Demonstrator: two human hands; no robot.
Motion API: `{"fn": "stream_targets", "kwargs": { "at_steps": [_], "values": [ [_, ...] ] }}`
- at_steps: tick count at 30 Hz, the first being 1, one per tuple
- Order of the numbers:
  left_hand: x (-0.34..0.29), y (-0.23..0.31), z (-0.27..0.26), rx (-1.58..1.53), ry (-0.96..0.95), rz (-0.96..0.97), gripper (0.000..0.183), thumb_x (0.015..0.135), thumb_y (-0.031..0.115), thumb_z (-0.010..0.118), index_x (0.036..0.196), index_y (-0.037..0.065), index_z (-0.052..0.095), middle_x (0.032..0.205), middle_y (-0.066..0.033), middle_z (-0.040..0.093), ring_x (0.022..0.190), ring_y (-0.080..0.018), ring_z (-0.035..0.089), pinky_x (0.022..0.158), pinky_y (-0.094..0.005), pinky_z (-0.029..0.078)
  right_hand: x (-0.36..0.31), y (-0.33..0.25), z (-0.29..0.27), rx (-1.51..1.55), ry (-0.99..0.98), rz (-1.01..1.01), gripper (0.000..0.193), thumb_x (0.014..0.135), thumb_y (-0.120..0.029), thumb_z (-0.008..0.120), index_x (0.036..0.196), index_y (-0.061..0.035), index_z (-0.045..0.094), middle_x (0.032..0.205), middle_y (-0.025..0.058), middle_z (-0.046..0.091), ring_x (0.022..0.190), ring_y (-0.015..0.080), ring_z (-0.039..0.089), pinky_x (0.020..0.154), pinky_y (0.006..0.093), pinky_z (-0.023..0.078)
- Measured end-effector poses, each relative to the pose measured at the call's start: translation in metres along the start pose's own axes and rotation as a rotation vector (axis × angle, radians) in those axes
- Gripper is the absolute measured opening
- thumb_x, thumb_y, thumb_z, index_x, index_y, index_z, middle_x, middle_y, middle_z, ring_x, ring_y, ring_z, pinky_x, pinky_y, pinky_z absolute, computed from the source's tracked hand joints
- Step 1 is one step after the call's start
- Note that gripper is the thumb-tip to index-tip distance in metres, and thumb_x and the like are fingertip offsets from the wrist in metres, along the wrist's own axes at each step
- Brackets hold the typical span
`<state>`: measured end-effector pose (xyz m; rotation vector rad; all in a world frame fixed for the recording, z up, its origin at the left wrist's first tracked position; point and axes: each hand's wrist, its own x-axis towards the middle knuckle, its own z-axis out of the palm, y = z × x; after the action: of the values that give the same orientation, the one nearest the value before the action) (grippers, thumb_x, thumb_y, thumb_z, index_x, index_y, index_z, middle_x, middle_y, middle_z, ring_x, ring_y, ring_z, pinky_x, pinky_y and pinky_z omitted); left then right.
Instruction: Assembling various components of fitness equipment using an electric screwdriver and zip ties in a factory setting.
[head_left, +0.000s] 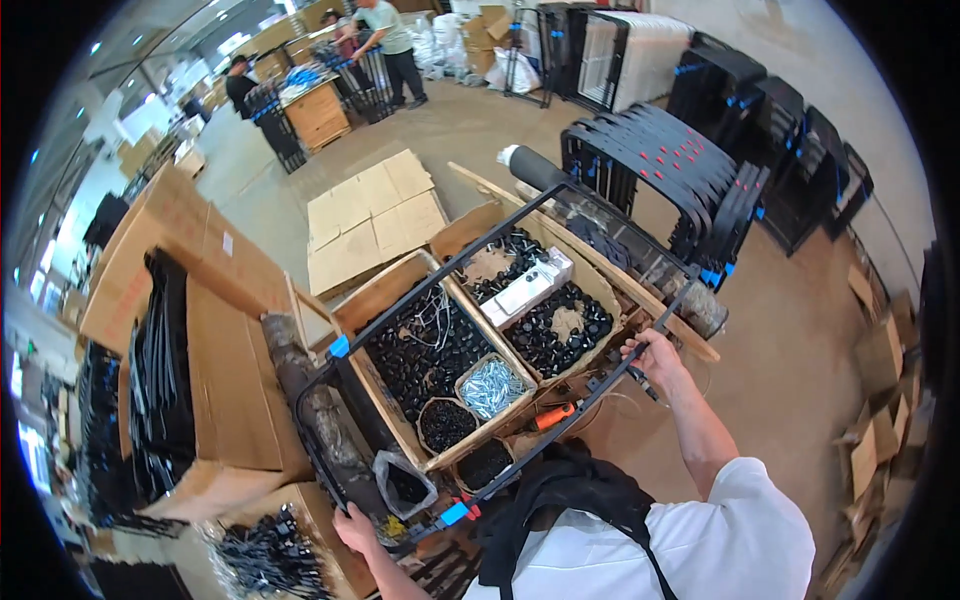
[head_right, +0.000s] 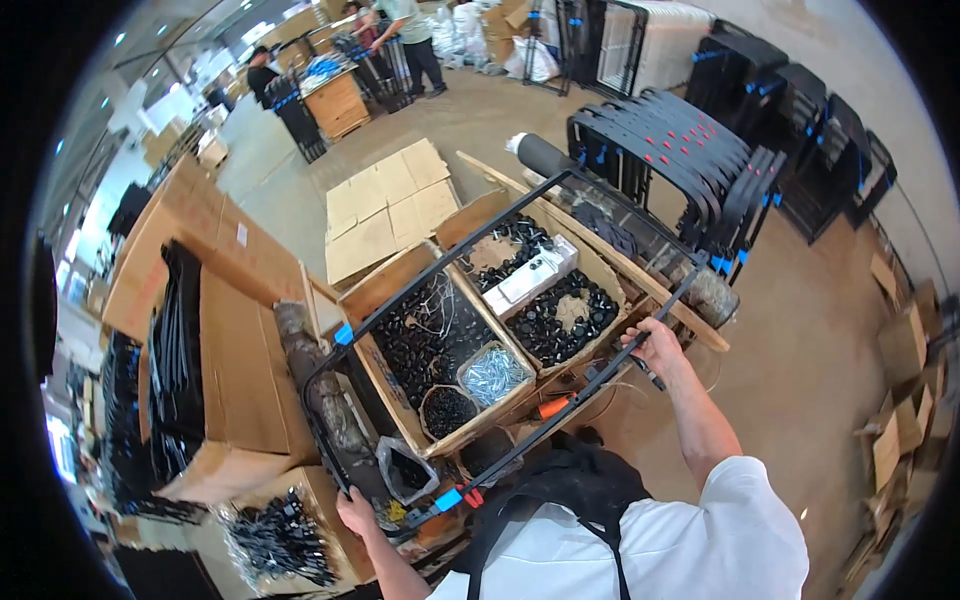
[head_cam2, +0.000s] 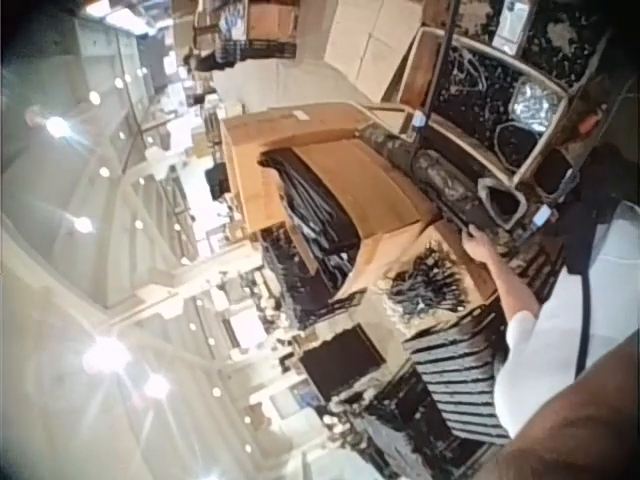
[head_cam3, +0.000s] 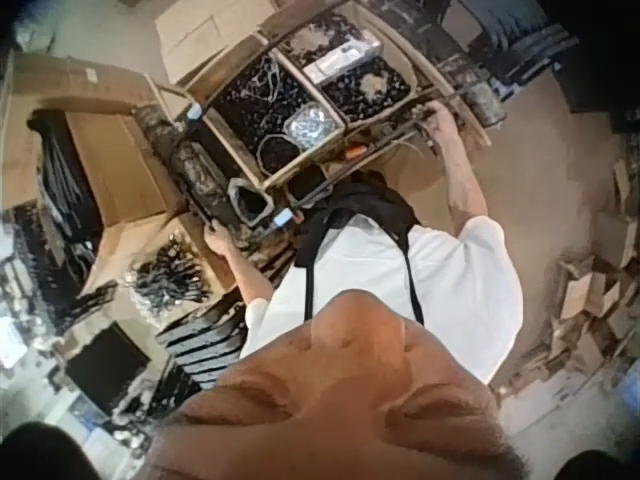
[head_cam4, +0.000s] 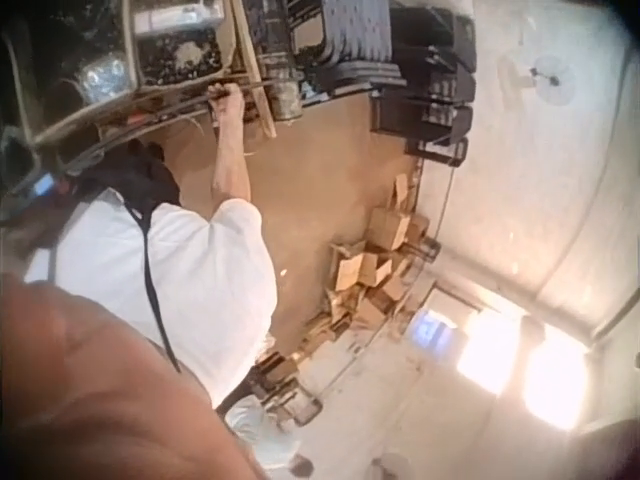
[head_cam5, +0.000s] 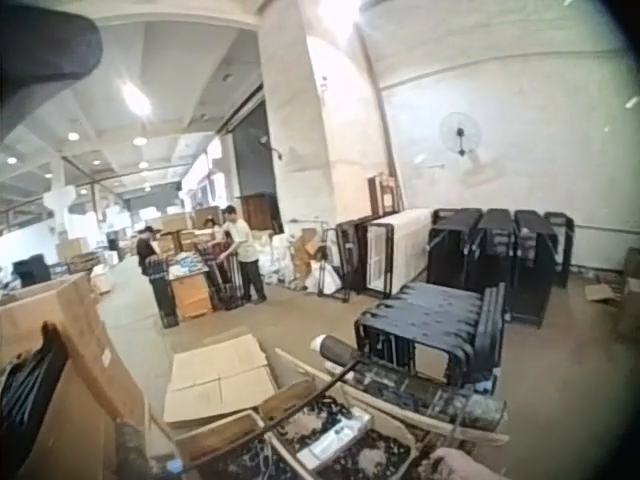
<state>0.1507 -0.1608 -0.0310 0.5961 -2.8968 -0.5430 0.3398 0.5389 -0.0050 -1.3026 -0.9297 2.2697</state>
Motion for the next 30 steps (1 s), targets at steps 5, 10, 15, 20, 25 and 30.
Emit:
{"fn": "stream_targets", "kwargs": {
  "at_steps": [5, 10, 15, 20, 25, 30],
  "values": [
    [0.000, -0.041, 0.015, 0.096, 0.089, 0.113, 0.044, 0.098, 0.031, 0.069, 0.126, -0.003, 0.072, 0.125, -0.0256, 0.069, 0.112, -0.0447, 0.066, 0.096, -0.0513, 0.052, 0.004, 0.026, -0.022, -0.064, -0.123, 0.042, 0.050, 0.086, -0.003, 0.059, 0.134, 0.0004, 0.049, 0.119, 0.0163, 0.065, 0.105, 0.0332, 0.070, 0.094, 0.0487, 0.057],
    [-0.003, -0.037, 0.012, 0.096, 0.068, 0.089, 0.045, 0.099, 0.029, 0.070, 0.126, -0.008, 0.070, 0.123, -0.0267, 0.071, 0.114, -0.0433, 0.066, 0.099, -0.0498, 0.051, -0.014, 0.003, -0.029, -0.188, -0.238, 0.123, 0.051, 0.087, -0.004, 0.059, 0.136, 0.0017, 0.049, 0.119, 0.0156, 0.069, 0.106, 0.0321, 0.071, 0.097, 0.0450, 0.057],
    [0.002, -0.023, 0.008, 0.022, -0.016, 0.040, 0.048, 0.101, 0.032, 0.069, 0.127, -0.008, 0.069, 0.124, -0.0274, 0.071, 0.114, -0.0436, 0.066, 0.099, -0.0499, 0.051, 0.083, 0.046, -0.092, -1.335, -0.021, 0.010, 0.046, 0.092, -0.019, 0.066, 0.133, -0.0010, 0.057, 0.122, 0.0142, 0.072, 0.107, 0.0299, 0.073, 0.095, 0.0403, 0.057],
    [0.003, -0.052, -0.012, 0.117, 0.070, 0.018, 0.051, 0.101, 0.035, 0.069, 0.126, -0.008, 0.069, 0.119, -0.0284, 0.073, 0.111, -0.0443, 0.068, 0.096, -0.0508, 0.051, 0.117, 0.091, -0.043, -1.891, 0.161, -0.487, 0.053, 0.093, -0.034, 0.071, 0.133, -0.0015, 0.062, 0.132, 0.0141, 0.070, 0.115, 0.0372, 0.070, 0.098, 0.0453, 0.056],
    [-0.005, -0.008, -0.008, 0.008, -0.183, 0.060, 0.043, 0.101, 0.032, 0.069, 0.120, -0.007, 0.070, 0.103, -0.0252, 0.075, 0.092, -0.0420, 0.070, 0.085, -0.0515, 0.051, 0.159, 0.079, -0.073, -2.064, 0.009, -0.168, 0.047, 0.091, -0.034, 0.070, 0.122, 0.0006, 0.071, 0.130, 0.0182, 0.071, 0.118, 0.0314, 0.071, 0.093, 0.0441, 0.062],
    [0.011, -0.015, -0.028, -0.016, -0.180, 0.006, 0.047, 0.101, 0.029, 0.067, 0.130, -0.008, 0.068, 0.122, -0.0274, 0.073, 0.113, -0.0431, 0.069, 0.097, -0.0487, 0.053, 0.134, 0.067, -0.054, -2.049, -0.095, -0.441, 0.025, 0.086, -0.019, 0.065, 0.103, -0.0046, 0.077, 0.111, 0.0205, 0.076, 0.108, 0.0347, 0.074, 0.091, 0.0441, 0.062]
  ]
}}
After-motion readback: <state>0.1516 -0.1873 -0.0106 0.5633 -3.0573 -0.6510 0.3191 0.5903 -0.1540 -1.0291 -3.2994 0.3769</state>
